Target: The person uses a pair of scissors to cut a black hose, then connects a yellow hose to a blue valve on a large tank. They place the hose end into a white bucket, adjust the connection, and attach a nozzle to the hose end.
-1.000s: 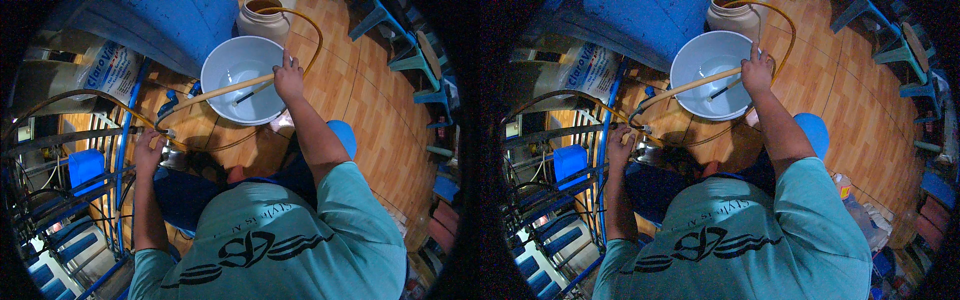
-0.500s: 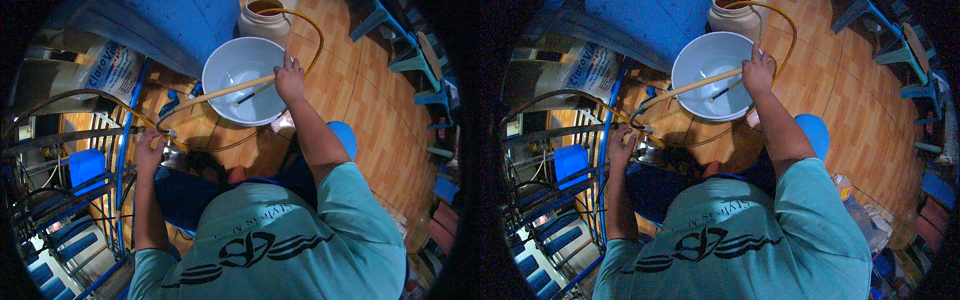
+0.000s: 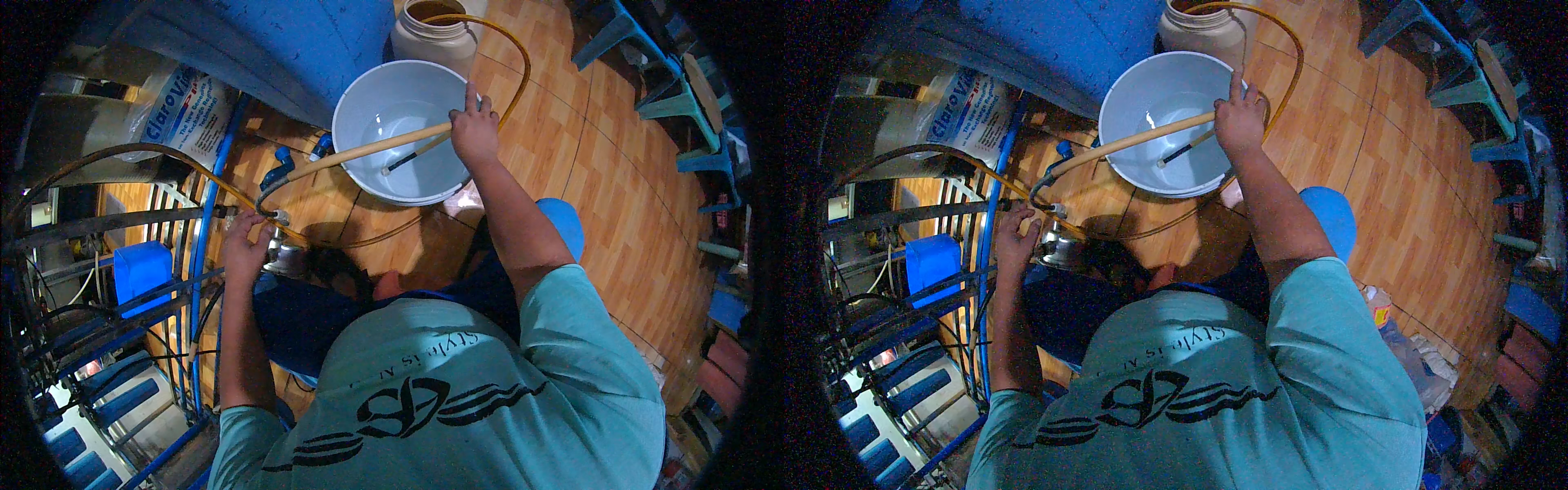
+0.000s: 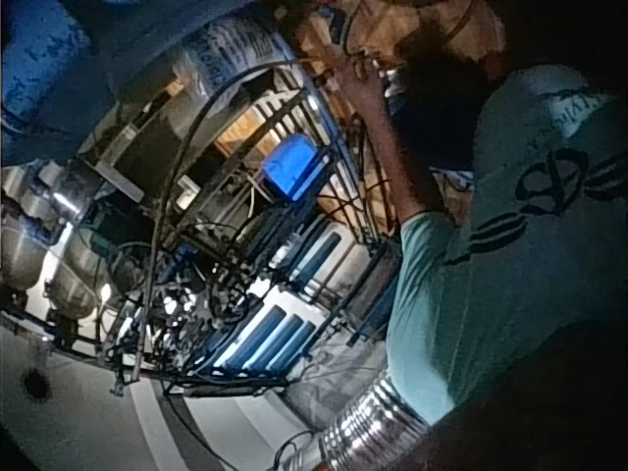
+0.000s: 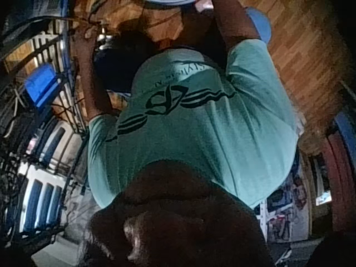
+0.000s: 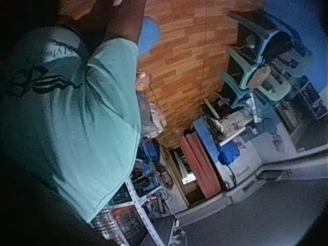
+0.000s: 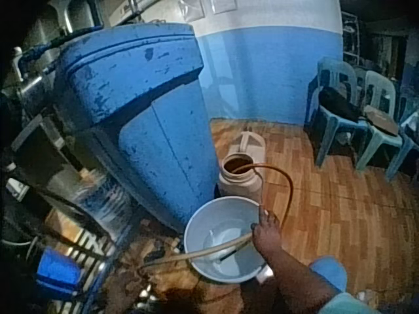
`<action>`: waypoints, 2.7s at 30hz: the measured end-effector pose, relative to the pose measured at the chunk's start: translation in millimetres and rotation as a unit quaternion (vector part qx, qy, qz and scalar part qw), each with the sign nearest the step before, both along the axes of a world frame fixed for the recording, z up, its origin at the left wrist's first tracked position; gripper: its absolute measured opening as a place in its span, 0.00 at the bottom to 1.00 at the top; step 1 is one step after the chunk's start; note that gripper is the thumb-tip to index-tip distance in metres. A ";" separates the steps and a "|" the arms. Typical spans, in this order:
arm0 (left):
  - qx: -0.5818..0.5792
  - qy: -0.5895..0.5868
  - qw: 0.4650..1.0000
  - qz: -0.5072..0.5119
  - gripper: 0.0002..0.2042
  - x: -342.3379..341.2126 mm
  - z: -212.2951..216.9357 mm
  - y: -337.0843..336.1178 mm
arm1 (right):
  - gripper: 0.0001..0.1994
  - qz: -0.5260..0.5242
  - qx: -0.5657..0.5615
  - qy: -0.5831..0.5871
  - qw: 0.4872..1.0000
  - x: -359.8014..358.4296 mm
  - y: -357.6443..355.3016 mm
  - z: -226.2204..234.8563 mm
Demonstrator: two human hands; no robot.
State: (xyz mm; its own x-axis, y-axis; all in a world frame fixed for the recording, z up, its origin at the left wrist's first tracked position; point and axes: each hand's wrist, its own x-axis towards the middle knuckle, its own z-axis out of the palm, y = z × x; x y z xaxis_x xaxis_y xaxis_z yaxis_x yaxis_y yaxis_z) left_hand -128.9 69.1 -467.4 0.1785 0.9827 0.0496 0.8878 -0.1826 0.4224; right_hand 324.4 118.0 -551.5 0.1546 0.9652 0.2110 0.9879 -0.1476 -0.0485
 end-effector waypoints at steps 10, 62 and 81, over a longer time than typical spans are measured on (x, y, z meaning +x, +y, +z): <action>0.009 -0.007 1.000 -0.014 0.11 -4.3 -5.8 1.7 | 0.09 0.004 -0.006 0.011 1.000 0.0 1.0 0.7; -0.003 0.006 1.000 0.001 0.13 -3.0 -4.7 0.3 | 0.11 -0.019 -0.006 0.024 0.999 0.0 4.6 -4.6; 0.007 -0.002 1.000 -0.022 0.12 -4.5 -8.0 0.6 | 0.11 -0.006 0.005 0.023 1.000 1.0 3.9 -1.4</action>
State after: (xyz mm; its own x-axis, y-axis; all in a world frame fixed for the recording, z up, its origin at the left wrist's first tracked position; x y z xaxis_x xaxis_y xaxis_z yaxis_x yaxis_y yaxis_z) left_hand -133.4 69.7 -475.3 0.2218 0.9730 0.0643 0.8771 -0.2279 0.4228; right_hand 325.4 121.9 -552.8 0.1757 0.9612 0.2129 0.9828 -0.1586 -0.0948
